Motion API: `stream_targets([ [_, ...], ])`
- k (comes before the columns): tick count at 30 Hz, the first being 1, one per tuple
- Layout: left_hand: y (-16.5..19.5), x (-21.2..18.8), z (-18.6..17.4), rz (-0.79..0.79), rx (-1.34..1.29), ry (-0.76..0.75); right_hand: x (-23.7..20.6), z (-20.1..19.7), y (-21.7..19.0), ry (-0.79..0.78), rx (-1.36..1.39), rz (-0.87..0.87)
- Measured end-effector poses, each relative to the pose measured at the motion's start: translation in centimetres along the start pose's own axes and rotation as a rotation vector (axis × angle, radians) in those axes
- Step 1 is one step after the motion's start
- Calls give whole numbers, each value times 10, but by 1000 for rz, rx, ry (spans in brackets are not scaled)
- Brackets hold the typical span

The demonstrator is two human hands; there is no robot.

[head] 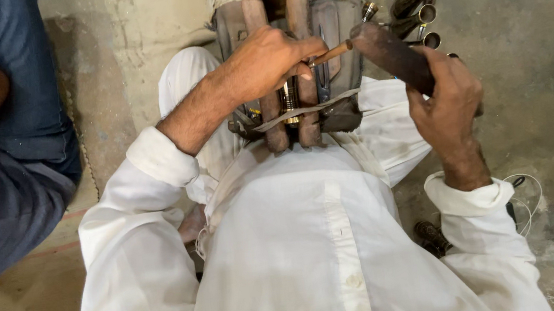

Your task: The person sits on the floor with a brass vessel held upright in a wooden clamp between their feet. They hold a small punch against the brass and strike it with a wooden mallet, rotating the vessel between strikes to work patterned bands around its surface.

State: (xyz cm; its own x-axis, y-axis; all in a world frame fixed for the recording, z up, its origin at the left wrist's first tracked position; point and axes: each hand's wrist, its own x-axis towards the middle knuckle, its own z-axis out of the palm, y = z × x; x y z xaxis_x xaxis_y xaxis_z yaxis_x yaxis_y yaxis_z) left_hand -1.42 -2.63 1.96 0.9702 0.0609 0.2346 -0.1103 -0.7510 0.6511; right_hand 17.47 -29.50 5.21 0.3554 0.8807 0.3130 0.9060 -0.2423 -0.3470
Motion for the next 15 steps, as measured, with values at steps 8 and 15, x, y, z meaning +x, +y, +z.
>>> stream_targets([
  [8,-2,-10,3,-11,-32,142,32,-15,-6,-91,204,345],
  [15,0,-20,6,-41,-49,257,51,-25,-2,-108,-123,-132],
])
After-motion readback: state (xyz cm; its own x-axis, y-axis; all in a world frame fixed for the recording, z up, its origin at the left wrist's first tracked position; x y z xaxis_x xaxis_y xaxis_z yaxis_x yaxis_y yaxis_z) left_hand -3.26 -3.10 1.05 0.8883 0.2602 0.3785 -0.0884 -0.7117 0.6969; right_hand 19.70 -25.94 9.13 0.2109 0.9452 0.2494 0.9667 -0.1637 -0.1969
